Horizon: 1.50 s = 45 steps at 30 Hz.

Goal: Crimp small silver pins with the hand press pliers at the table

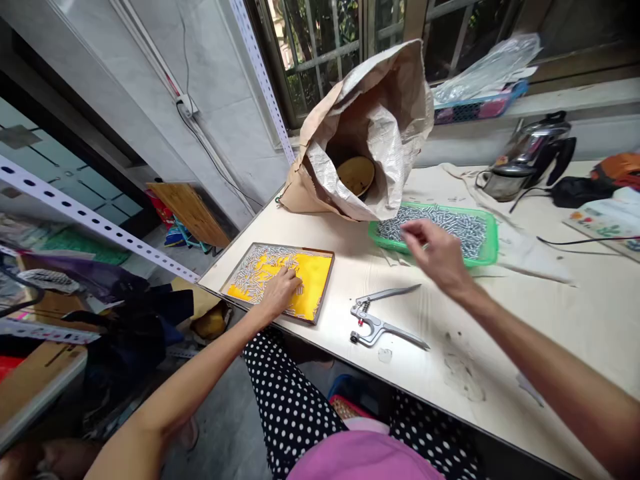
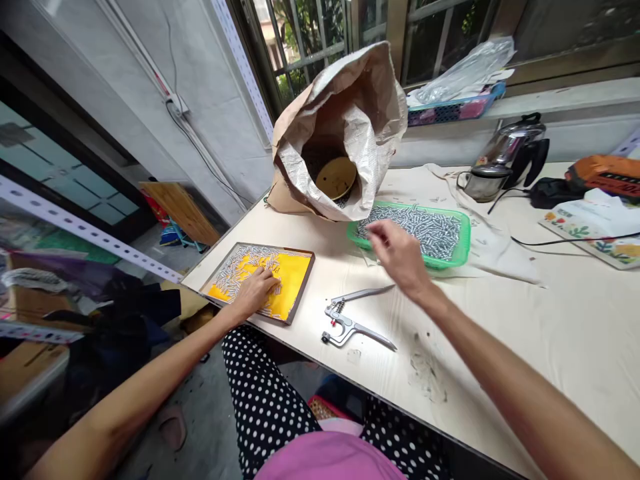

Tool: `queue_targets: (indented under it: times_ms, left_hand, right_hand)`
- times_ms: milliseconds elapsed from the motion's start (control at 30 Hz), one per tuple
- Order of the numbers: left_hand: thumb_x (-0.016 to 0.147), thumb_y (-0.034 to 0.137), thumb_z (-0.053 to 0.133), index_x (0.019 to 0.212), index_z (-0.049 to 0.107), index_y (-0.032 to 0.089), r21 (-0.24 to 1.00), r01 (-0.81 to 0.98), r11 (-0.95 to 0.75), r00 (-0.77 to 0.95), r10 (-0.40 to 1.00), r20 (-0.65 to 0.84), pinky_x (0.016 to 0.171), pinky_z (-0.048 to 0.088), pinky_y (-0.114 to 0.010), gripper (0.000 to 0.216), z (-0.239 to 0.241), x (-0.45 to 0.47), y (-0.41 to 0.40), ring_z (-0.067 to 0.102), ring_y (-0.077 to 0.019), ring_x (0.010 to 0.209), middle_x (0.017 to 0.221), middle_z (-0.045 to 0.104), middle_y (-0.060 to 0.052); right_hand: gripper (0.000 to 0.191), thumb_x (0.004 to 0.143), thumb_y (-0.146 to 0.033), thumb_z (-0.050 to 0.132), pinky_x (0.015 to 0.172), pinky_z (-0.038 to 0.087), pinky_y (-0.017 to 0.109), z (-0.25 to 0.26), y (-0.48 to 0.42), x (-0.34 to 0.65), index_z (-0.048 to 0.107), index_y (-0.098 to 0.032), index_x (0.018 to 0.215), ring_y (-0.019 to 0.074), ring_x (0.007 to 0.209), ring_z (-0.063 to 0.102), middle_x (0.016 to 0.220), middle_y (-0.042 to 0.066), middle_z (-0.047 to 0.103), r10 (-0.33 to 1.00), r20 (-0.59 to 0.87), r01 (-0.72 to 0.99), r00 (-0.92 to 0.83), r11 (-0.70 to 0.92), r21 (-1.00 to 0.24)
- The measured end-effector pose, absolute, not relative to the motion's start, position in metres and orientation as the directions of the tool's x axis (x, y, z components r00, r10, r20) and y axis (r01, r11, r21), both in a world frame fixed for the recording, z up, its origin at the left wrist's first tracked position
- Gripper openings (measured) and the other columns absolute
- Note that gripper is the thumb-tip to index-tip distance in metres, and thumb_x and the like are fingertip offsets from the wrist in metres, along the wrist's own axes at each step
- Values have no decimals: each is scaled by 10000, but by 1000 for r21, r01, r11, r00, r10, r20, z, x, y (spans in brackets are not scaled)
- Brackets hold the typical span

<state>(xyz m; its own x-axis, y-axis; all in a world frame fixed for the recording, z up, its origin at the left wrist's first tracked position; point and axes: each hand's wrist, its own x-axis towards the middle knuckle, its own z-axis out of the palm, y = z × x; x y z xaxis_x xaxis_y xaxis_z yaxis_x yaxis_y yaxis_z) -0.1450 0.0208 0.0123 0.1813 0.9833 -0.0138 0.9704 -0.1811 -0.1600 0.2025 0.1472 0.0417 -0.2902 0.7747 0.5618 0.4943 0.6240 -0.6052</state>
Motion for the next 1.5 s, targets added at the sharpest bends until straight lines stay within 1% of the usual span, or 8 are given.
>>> queue_targets:
  times_ms: [167, 367, 533, 700, 833, 1000, 1200, 1500]
  left_hand:
    - [965, 206, 498, 966, 700, 165, -227, 913, -339, 316, 940, -133, 746, 421, -319, 207, 13, -145, 31, 491, -237, 941, 942, 626, -106]
    - [958, 162, 490, 972, 674, 121, -256, 846, -468, 417, 880, -230, 743, 423, -317, 189, 13, -146, 44, 506, -236, 937, 947, 623, -118]
    - [924, 108, 500, 903, 661, 139, -173, 867, -467, 424, 874, -236, 769, 437, -299, 166, 16, -150, 49, 524, -220, 918, 927, 623, -112]
    - [872, 104, 533, 762, 652, 152, 12, 948, -317, 316, 941, -118, 791, 457, -313, 170, 28, -139, 43, 573, -211, 854, 834, 646, -92]
    - [842, 180, 586, 829, 696, 165, 368, 928, -63, 66, 998, 5, 757, 481, -276, 113, 37, -101, 29, 626, -168, 776, 826, 699, -53]
    - [782, 223, 653, 878, 710, 134, 733, 604, 313, -18, 925, -380, 557, 469, -219, 143, 27, -36, 9, 584, -104, 547, 711, 686, -13]
    - [724, 284, 730, 783, 646, 111, 780, 320, 537, -26, 828, -560, 478, 444, -202, 202, 1, -1, 0, 501, -76, 467, 560, 582, 28]
    - [708, 360, 733, 767, 670, 124, 702, 424, 572, -90, 798, -596, 413, 270, -179, 252, -4, 9, -4, 375, -49, 413, 492, 518, 61]
  right_hand:
    - [403, 900, -283, 558, 754, 508, 435, 37, 173, 246, 581, -134, 1274, 319, 970, 618, 1255, 210, 583, 820, 419, 813, -391, 521, -261]
    - [257, 969, -258, 444, 771, 495, 327, -8, 66, 226, 651, -191, 1106, 207, 889, 612, 1005, 94, 640, 710, 205, 583, -674, 681, -443]
    - [157, 945, -201, 507, 750, 433, 342, -20, 19, 208, 664, -186, 940, 226, 880, 552, 948, 88, 631, 739, 74, 692, -670, 657, -299]
    - [149, 954, -183, 502, 710, 359, 342, -34, 21, 210, 644, -193, 907, 227, 859, 511, 915, 76, 609, 748, 146, 711, -647, 662, -238]
    - [143, 942, -173, 530, 703, 310, 341, -39, 23, 211, 635, -192, 846, 228, 851, 483, 875, 70, 598, 737, 181, 708, -651, 676, -203]
    - [169, 946, -170, 533, 691, 276, 340, -35, 27, 215, 638, -193, 815, 214, 834, 467, 837, 57, 594, 714, 177, 688, -678, 701, -188]
    - [153, 944, -176, 546, 679, 253, 335, -32, 28, 222, 638, -186, 822, 200, 814, 466, 845, 50, 600, 717, 159, 691, -679, 696, -193]
    - [159, 941, -126, 510, 689, 265, 329, -24, 25, 223, 631, -180, 853, 202, 837, 461, 893, 62, 599, 733, 109, 697, -671, 674, -243]
